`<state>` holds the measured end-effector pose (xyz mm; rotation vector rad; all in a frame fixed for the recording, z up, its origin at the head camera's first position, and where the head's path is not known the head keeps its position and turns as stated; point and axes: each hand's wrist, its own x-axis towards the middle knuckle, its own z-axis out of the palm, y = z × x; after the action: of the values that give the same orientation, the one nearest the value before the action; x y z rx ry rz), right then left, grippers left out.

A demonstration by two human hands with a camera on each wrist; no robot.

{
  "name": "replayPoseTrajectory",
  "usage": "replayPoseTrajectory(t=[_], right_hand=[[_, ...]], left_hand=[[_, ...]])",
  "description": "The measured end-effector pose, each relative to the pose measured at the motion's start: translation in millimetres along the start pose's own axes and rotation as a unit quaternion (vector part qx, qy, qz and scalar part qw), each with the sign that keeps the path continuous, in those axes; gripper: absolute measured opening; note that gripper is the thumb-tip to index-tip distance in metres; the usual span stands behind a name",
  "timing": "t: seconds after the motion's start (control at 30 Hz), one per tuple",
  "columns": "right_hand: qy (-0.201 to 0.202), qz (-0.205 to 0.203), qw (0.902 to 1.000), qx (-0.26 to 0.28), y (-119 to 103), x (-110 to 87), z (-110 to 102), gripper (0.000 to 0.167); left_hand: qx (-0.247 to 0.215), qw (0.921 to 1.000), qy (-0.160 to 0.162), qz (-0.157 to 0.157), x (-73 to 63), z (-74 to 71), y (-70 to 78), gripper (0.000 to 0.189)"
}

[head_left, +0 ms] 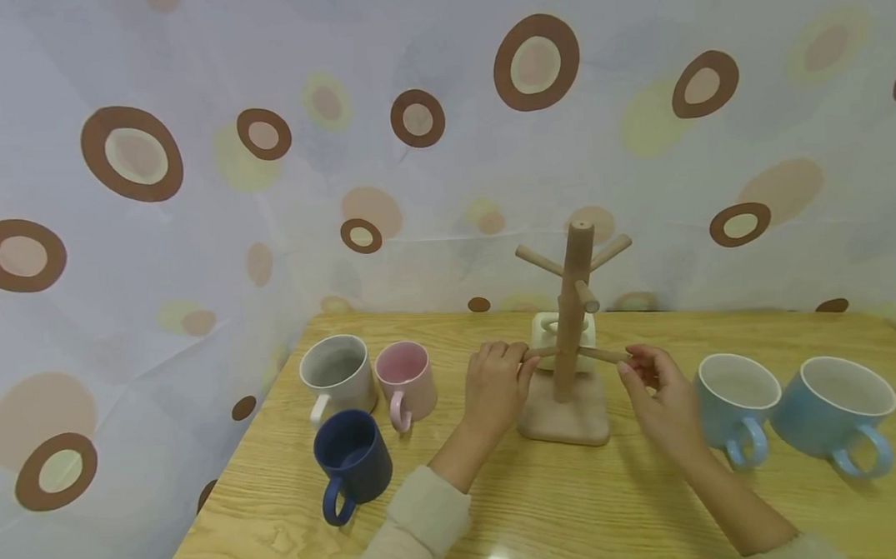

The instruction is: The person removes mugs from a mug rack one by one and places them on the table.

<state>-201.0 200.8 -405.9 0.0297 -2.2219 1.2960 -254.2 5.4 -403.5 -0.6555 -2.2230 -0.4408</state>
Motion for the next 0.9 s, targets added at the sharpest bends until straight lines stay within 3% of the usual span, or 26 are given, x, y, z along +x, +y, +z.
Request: replayPoseTrajectory(t=[0.17, 0.33, 0.47, 0.7, 0.9], right_hand=[[0.025, 0.003, 0.9997, -0.002, -1, 3.3, 6, 0.02], [0.038, -0.01, 0.9992, -0.005, -2, 5.4, 7, 0.014], [0.035, -0.041, 0.9984, -0.018, 0, 7.5, 7, 0.012], [0.021, -0.038, 0.9981, -0.044, -2, 9.1, 5, 0.011], [0.011, -0.02, 0.9991, -0.037, -2, 14.1, 3, 0.013]], left_hand=[[-0.038, 0.9979, -0.05, -0.015, 4.9, -5.6, 4.5, 0.02], [-0.096, 0.9861, -0.126, -0.05, 9.0, -12.3, 7.6, 0.021], [-0.12, 0.9786, -0.152, -0.07, 10.2, -14.0, 8.5, 0.023], [-0.186, 0.9682, -0.135, -0.099, 9.0, -12.5, 11.9, 0.019], [-0.179, 0.9751, -0.101, -0.083, 7.1, -10.6, 16.5, 0.018]])
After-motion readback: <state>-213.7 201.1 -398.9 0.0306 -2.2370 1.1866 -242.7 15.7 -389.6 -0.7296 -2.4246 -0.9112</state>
